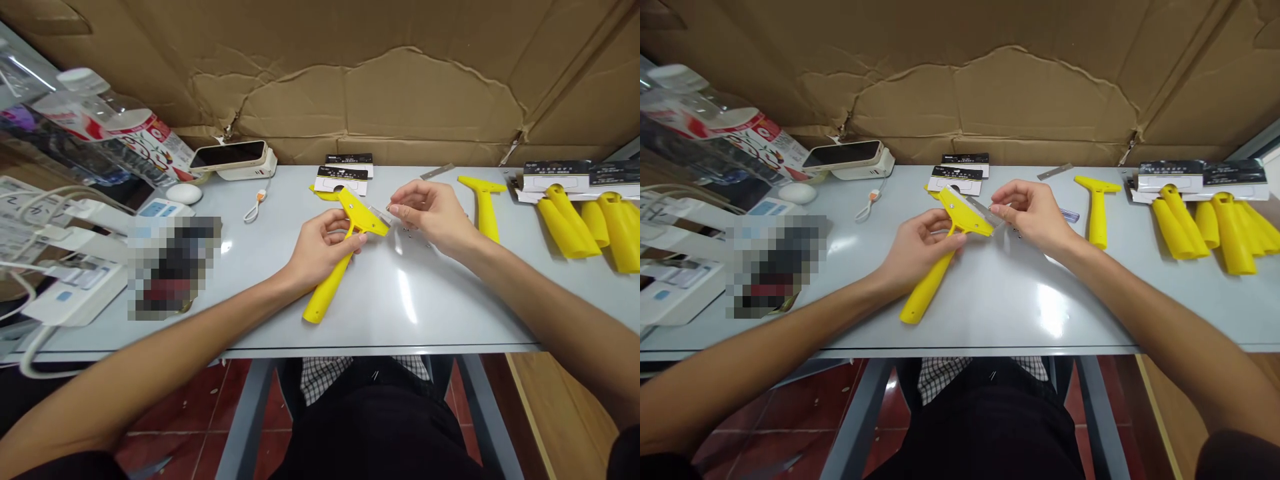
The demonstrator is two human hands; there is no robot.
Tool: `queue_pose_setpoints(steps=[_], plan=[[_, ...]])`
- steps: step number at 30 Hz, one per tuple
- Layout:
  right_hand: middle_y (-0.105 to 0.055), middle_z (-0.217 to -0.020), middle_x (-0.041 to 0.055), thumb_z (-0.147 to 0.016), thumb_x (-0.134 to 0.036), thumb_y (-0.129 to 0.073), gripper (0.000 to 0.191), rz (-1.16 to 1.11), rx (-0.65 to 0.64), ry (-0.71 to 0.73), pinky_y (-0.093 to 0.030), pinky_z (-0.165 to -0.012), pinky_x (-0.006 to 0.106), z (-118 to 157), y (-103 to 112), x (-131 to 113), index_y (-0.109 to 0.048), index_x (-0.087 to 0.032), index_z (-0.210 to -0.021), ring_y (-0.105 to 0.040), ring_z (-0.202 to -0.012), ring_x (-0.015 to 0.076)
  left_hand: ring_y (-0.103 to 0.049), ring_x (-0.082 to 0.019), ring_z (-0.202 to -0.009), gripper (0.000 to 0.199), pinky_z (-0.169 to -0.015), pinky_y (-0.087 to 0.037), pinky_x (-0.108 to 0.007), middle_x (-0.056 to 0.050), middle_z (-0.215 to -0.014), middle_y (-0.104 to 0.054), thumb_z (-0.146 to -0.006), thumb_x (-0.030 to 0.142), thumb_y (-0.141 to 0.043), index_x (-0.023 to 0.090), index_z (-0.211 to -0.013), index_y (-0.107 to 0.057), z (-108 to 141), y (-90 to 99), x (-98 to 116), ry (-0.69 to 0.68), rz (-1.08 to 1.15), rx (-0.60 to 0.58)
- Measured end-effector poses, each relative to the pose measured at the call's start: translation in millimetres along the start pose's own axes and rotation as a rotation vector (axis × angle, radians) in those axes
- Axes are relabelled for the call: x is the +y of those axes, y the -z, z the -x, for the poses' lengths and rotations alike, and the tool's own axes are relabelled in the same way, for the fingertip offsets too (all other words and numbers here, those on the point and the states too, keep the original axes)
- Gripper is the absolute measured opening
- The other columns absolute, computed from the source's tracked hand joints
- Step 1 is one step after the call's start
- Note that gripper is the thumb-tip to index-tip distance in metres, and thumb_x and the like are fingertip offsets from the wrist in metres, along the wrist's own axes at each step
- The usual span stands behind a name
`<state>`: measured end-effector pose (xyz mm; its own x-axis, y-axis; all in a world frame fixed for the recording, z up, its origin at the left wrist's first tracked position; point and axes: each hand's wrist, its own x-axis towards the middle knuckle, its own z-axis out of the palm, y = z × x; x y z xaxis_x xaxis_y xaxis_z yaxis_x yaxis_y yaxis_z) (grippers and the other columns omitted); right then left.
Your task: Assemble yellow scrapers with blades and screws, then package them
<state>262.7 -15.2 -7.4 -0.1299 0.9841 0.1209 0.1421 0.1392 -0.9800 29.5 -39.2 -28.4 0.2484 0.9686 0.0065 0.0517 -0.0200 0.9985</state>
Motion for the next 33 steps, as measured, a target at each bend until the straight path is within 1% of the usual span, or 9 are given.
queue_pose_setpoints(steps=[3,5,9,12,17,21,24,30,33], plan=[[-0.072,-0.081,0.0010,-0.069,-0.040,-0.094,0.034,-0.039,0.042,-0.042,-0.047,-0.060,0.033,0.9,-0.8,3.0,-0.071,-0.022,-0.086,-0.057,-0.064,0.0138,-0.072,-0.014,-0.069,0.043,-0.057,-0.060,-0.028,-0.009,-0.112,-0.077,-0.077,0.030,-0.091,0.019,-0.114,-0.071,0.7,-0.7,0.8,-0.007,-0.008,0.005],[-0.074,-0.082,0.0016,-0.072,-0.039,-0.091,0.030,0.003,0.046,-0.027,-0.046,-0.060,0.033,1.6,-2.4,5.5,-0.071,-0.023,-0.087,-0.057,-0.064,0.0142,-0.072,-0.015,-0.072,0.043,-0.059,-0.061,-0.028,-0.010,-0.115,-0.077,-0.077,0.030,-0.090,0.019,-0.114,-0.071,1.3,-1.5,1.3,-0.016,-0.015,0.008],[-0.076,-0.086,0.0030,-0.080,-0.033,-0.083,0.017,0.184,0.041,0.112,-0.046,-0.065,0.034,6.2,-9.4,6.9,-0.072,-0.021,-0.088,-0.059,-0.069,0.0158,-0.073,-0.015,-0.074,0.045,-0.066,-0.063,-0.030,-0.010,-0.117,-0.078,-0.076,0.032,-0.091,0.019,-0.114,-0.070,2.7,-3.7,1.7,-0.034,-0.028,0.012],[-0.074,-0.084,0.0023,-0.083,-0.029,-0.078,0.009,0.311,0.060,0.206,-0.044,-0.068,0.035,11.2,-15.6,4.8,-0.074,-0.021,-0.086,-0.057,-0.072,0.0166,-0.073,-0.016,-0.077,0.047,-0.071,-0.063,-0.031,-0.009,-0.115,-0.078,-0.073,0.035,-0.093,0.019,-0.111,-0.071,3.8,-5.4,2.1,-0.056,-0.030,0.028],[-0.072,-0.082,0.0010,-0.083,-0.023,-0.072,0.002,0.424,0.054,0.285,-0.042,-0.072,0.036,17.3,-21.5,3.0,-0.071,-0.022,-0.083,-0.053,-0.072,0.0174,-0.071,-0.015,-0.075,0.047,-0.070,-0.062,-0.030,-0.008,-0.114,-0.077,-0.073,0.035,-0.093,0.018,-0.111,-0.072,6.2,-8.4,2.6,-0.055,-0.015,0.056],[-0.071,-0.083,0.0005,-0.082,-0.019,-0.069,0.004,0.487,0.059,0.330,-0.041,-0.072,0.036,20.0,-24.5,4.4,-0.068,-0.023,-0.083,-0.053,-0.073,0.0184,-0.073,-0.015,-0.080,0.048,-0.074,-0.063,-0.031,-0.008,-0.114,-0.077,-0.073,0.033,-0.093,0.018,-0.113,-0.071,7.8,-11.1,0.6,-0.066,-0.007,0.072],[-0.071,-0.083,0.0007,-0.082,-0.019,-0.067,0.005,0.526,0.067,0.334,-0.041,-0.072,0.036,21.2,-26.5,4.2,-0.066,-0.023,-0.084,-0.053,-0.074,0.0192,-0.073,-0.017,-0.084,0.047,-0.075,-0.063,-0.032,-0.008,-0.114,-0.078,-0.073,0.033,-0.093,0.018,-0.112,-0.072,8.6,-12.3,-1.2,-0.085,-0.036,0.087],[-0.072,-0.086,0.0011,-0.082,-0.016,-0.066,0.010,0.545,0.027,0.349,-0.042,-0.072,0.035,22.1,-27.2,-0.6,-0.062,-0.023,-0.088,-0.057,-0.075,0.0186,-0.073,-0.019,-0.090,0.043,-0.073,-0.062,-0.030,-0.008,-0.112,-0.077,-0.076,0.033,-0.091,0.018,-0.112,-0.072,9.4,-12.3,-3.3,-0.117,-0.066,0.098],[-0.071,-0.087,0.0014,-0.084,-0.013,-0.064,0.011,0.601,0.006,0.409,-0.043,-0.074,0.035,22.2,-26.3,-2.4,-0.060,-0.023,-0.089,-0.059,-0.077,0.0192,-0.072,-0.018,-0.088,0.043,-0.072,-0.061,-0.029,-0.007,-0.107,-0.075,-0.077,0.034,-0.090,0.017,-0.112,-0.071,9.5,-12.4,-5.0,-0.134,-0.065,0.097]])
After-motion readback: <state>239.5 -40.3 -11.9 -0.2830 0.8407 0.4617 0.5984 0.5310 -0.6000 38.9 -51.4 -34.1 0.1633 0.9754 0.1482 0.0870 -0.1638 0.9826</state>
